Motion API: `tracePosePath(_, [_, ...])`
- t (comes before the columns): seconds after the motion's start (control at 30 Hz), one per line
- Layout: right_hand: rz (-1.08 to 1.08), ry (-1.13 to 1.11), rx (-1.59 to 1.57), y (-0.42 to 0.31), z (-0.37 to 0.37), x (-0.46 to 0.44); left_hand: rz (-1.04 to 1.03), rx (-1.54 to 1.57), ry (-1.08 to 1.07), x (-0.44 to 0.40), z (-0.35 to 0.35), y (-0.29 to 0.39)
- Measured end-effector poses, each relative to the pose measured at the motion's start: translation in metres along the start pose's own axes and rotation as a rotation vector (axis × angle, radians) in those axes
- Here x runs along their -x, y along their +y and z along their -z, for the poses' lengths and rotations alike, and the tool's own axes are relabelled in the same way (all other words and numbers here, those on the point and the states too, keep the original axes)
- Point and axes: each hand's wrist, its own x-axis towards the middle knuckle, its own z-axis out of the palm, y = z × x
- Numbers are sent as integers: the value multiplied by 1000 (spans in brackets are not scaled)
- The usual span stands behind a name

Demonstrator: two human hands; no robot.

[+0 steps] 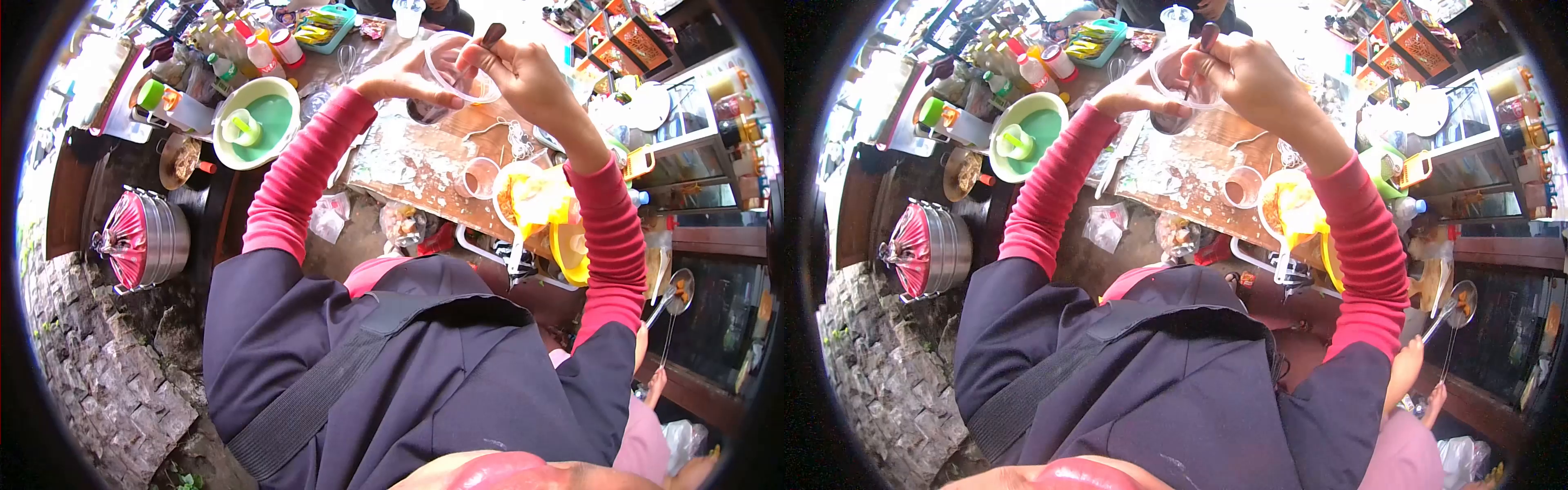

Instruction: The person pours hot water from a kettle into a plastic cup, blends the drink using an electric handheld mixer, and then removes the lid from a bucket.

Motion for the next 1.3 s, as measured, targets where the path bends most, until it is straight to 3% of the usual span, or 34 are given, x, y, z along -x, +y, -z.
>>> tracePosePath(0.13, [-174, 15, -140, 17, -11, 0, -41, -15, 62, -5, -3, -14])
tracePosePath(0.23, [-173, 209, -216, 17, -17, 4, -106, -24, 71, -7, -2, -22])
tracePosePath(0.3, [32, 333, -230, 14, -17, 6, -11, 52, 74, -5, -1, -18])
tracePosePath(0.47, [248, 262, 28, 10, -1, 7, -43, 78, 31, -4, -6, 5])
tracePosePath(0.53, [44, 145, -106, 4, -3, 13, -40, 93, 9, -5, -7, 10])
tracePosePath(0.63, [-123, 178, -205, 0, -9, 15, -28, 100, -29, -5, -8, 6])
tracePosePath(0.8, [-171, 395, -269, -6, -16, 16, -121, 90, 42, 3, -10, 0])
tracePosePath(0.87, [85, 446, -42, -13, -15, 20, -102, 82, 83, 11, -14, 0])
tracePosePath(0.93, [123, 419, 75, -11, -16, 25, -79, -120, 131, 21, -19, 3])
tracePosePath(0.97, [244, 402, 118, -11, -18, 27, -290, -225, 160, 17, -21, 2])
tracePosePath(1.0, [366, 382, 161, -11, -21, 29, -313, -437, 174, 21, -22, 4])
tracePosePath(1.07, [296, 369, 168, -12, -31, 40, -330, -599, 210, 24, -28, 11])
tracePosePath(1.2, [6, 350, -10, -21, -48, 56, -313, -633, 249, 27, -37, -9])
tracePosePath(1.27, [-167, 481, -318, -22, -56, 58, -259, -467, 314, 30, -44, -12])
tracePosePath(1.3, [-98, 564, -328, -20, -57, 56, -302, -549, 335, 31, -44, -14])
